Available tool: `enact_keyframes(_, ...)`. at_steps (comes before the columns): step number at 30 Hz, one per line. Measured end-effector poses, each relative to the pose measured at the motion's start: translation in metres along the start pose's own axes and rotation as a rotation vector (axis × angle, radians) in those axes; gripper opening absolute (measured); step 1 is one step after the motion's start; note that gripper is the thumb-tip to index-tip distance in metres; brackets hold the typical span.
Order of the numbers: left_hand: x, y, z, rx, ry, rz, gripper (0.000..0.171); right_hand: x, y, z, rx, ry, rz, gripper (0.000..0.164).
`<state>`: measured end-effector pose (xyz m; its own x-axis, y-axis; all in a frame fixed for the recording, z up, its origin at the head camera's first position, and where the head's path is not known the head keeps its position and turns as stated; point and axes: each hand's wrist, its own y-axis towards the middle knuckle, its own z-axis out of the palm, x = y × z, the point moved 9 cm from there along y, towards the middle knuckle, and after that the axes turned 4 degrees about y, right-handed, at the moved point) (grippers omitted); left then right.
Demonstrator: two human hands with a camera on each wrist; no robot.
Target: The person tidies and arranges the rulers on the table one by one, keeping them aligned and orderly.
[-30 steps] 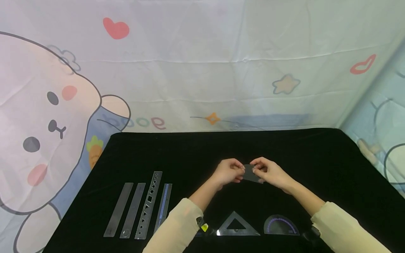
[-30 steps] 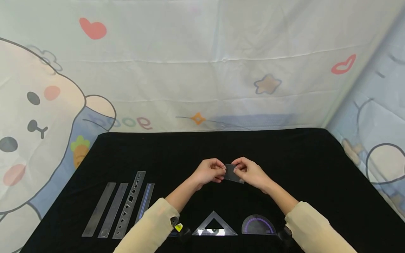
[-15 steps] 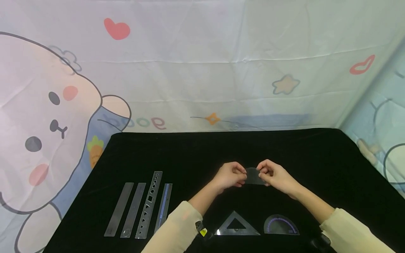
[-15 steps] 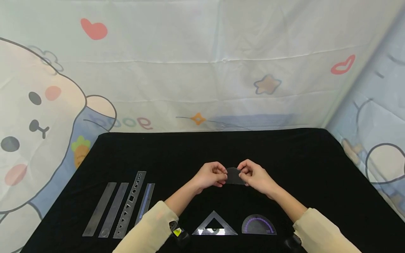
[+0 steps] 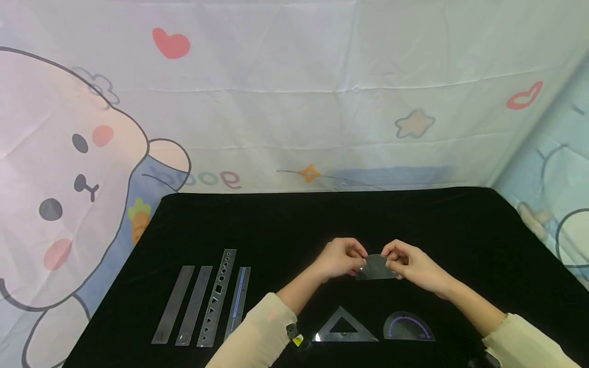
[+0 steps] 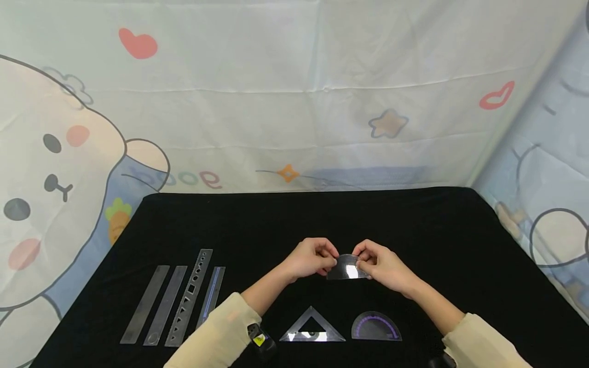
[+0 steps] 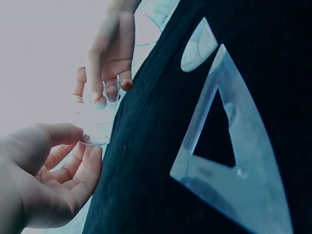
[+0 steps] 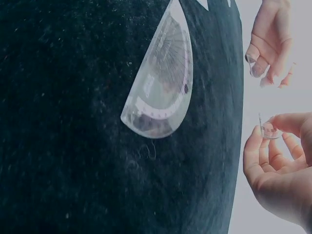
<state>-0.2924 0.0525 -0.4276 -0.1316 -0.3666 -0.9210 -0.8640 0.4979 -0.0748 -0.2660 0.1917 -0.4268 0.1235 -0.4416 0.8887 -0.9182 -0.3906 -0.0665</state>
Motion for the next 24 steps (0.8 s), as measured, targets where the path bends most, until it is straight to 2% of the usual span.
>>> enact_keyframes(6, -0.010, 0.001, 0.012, 0.013, 0.031, 0.017, 0.006, -0.002, -0.011, -0.008, 0.009, 0.002, 0.013, 0.024)
enact_keyframes(19, -0.029, 0.005, 0.043, 0.004, 0.125, 0.046, 0.008, -0.017, -0.033, -0.028, -0.028, -0.077, 0.076, 0.024)
enact_keyframes(24, -0.037, 0.005, 0.055, 0.010, 0.153, 0.030, 0.010, -0.020, -0.041, -0.036, -0.030, -0.099, 0.072, 0.026)
